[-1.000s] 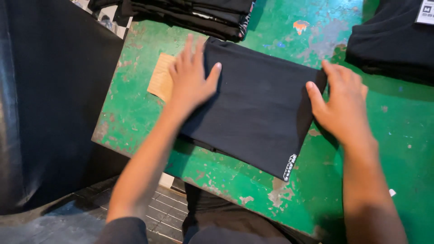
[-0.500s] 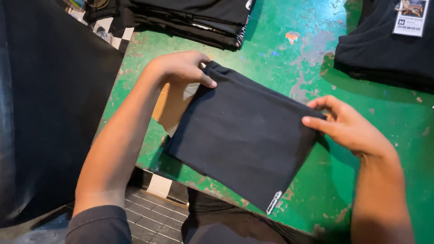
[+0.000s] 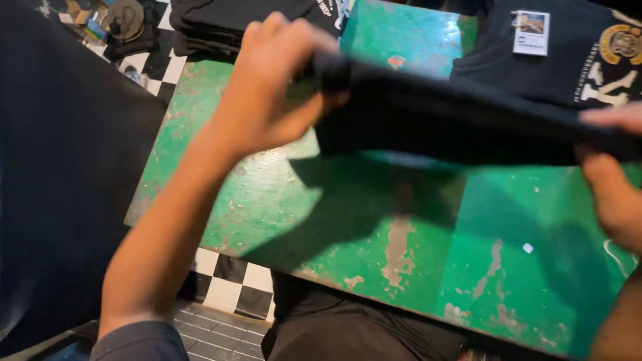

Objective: Folding black t-shirts using a cardboard template on a workbench

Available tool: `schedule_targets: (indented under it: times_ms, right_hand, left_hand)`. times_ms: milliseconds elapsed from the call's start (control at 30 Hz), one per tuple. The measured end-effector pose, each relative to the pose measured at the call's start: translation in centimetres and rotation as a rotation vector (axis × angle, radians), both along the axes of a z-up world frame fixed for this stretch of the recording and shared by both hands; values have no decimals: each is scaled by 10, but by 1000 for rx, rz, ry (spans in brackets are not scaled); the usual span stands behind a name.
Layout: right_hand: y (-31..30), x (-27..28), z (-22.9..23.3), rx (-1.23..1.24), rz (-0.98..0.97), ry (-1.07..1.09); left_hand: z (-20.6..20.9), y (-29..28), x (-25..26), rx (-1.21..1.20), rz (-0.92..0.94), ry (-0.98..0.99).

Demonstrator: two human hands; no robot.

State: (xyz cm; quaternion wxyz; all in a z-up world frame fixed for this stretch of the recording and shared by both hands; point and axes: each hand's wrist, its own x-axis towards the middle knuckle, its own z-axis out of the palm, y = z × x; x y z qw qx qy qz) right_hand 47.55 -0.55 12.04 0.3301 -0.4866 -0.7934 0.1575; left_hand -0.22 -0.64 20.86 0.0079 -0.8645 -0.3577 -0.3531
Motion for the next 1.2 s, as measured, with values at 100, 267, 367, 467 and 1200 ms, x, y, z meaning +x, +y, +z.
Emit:
schedule_targets:
  times_ms: [100, 267, 367, 467, 1200]
  right_hand:
    - [-55, -24, 18, 247, 151, -115]
    - [-120, -34, -62, 254, 169, -344]
    - [-154, -37, -104, 185, 169, -378]
    - [-156, -44, -93, 112, 166, -333]
    - [47, -60, -116, -44, -48, -229]
  left_hand:
    - [-54, -39, 11, 262, 100, 65]
    - [-161, -101, 10, 184, 25, 220]
    - [-185, -125, 7, 54, 33, 316]
    - [-164, -129, 4, -200, 7, 287]
    - [-175, -134, 24, -315, 626, -143]
